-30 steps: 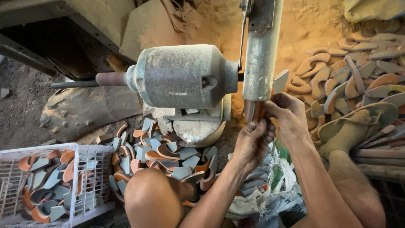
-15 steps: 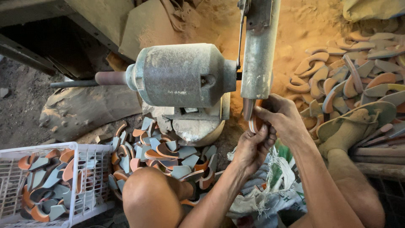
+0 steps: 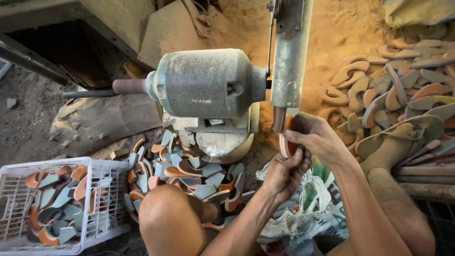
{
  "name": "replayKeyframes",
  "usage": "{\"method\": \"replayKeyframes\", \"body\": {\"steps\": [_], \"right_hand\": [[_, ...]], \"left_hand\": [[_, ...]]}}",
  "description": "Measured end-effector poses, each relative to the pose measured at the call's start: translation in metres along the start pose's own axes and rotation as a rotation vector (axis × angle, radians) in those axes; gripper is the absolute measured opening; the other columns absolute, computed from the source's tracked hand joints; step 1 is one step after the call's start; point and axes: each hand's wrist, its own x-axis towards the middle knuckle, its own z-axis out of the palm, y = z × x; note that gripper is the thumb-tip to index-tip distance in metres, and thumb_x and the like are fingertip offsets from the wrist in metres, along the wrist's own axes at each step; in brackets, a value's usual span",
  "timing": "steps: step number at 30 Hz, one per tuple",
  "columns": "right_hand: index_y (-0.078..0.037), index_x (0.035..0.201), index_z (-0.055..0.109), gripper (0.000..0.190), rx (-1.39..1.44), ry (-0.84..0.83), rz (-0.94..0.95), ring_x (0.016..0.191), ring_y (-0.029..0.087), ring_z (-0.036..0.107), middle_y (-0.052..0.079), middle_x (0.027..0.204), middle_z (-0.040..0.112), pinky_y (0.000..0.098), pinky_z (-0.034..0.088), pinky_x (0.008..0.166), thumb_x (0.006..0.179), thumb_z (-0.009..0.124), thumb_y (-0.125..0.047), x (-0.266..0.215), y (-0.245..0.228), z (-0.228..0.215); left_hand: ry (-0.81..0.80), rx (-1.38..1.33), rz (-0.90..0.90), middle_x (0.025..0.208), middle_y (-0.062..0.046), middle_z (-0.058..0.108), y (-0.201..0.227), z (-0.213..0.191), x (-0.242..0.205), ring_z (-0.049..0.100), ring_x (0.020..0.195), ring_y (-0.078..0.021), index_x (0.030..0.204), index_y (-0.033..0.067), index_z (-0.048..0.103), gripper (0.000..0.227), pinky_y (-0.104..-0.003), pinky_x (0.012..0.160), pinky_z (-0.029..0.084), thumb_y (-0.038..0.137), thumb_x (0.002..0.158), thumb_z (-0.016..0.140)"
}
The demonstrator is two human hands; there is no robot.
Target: The person sits on the floor and repeatedly presses the edges of orange and grey sandal soles against a rotating grinding wheel to smooth them. Finished pieces are placed into a white plastic crate to the left.
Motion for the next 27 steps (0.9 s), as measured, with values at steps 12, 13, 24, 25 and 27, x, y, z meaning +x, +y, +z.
{"method": "replayKeyframes", "body": {"steps": [12, 13, 24, 25, 27], "right_hand": [[0.004, 0.1, 0.064, 0.027, 0.386, -0.026, 0.193, 0.077, 0.02, 0.066, 0.009, 0.087, 0.068, 0.0356, 0.057, 0.074, 0.092, 0.065, -0.021, -0.015, 0.088, -0.034], [0.003, 0.1, 0.065, 0.03, 0.328, 0.025, 0.238, 0.073, 0.019, 0.063, 0.009, 0.084, 0.066, 0.0357, 0.053, 0.069, 0.096, 0.06, -0.026, -0.015, 0.095, -0.038], [0.004, 0.091, 0.067, 0.074, 0.407, -0.095, 0.391, 0.049, 0.026, 0.066, 0.018, 0.065, 0.071, 0.0352, 0.051, 0.046, 0.1, 0.04, -0.064, -0.025, 0.062, -0.027], [0.004, 0.097, 0.067, 0.074, 0.391, -0.035, 0.367, 0.056, 0.026, 0.067, 0.019, 0.072, 0.072, 0.0352, 0.052, 0.05, 0.101, 0.037, -0.063, -0.028, 0.056, -0.026], [0.005, 0.108, 0.066, 0.074, 0.359, 0.082, 0.312, 0.07, 0.025, 0.07, 0.021, 0.085, 0.073, 0.0352, 0.054, 0.059, 0.103, 0.032, -0.061, -0.031, 0.045, -0.025]], "left_hand": [[0.087, 1.046, -0.078, 0.107, -0.014, 0.069, 0.014, 0.006, -0.052, 0.068, 0.095, -0.0284, 0.13, 0.0037, 0.054, 0.05, -0.041, 0.086, 0.058, 0.011, 0.085, 0.075], [0.073, 1.416, 0.032, 0.111, -0.018, 0.067, 0.023, 0.005, -0.059, 0.066, 0.099, -0.0344, 0.131, 0.0025, 0.051, 0.059, -0.045, 0.088, 0.055, 0.011, 0.08, 0.08], [-0.064, 2.246, 0.989, 0.127, -0.022, 0.058, 0.055, 0.0, -0.073, 0.059, 0.11, -0.0388, 0.137, -0.0018, 0.049, 0.051, -0.049, 0.088, 0.05, 0.008, 0.09, 0.067], [-0.045, 2.196, 0.968, 0.124, -0.02, 0.06, 0.054, -0.002, -0.073, 0.06, 0.109, -0.0387, 0.135, -0.0012, 0.05, 0.047, -0.049, 0.088, 0.05, 0.009, 0.092, 0.067], [0.0, 2.057, 0.905, 0.115, -0.019, 0.063, 0.053, -0.005, -0.07, 0.062, 0.104, -0.0392, 0.126, 0.0016, 0.055, 0.037, -0.05, 0.086, 0.051, 0.01, 0.093, 0.068]]}}
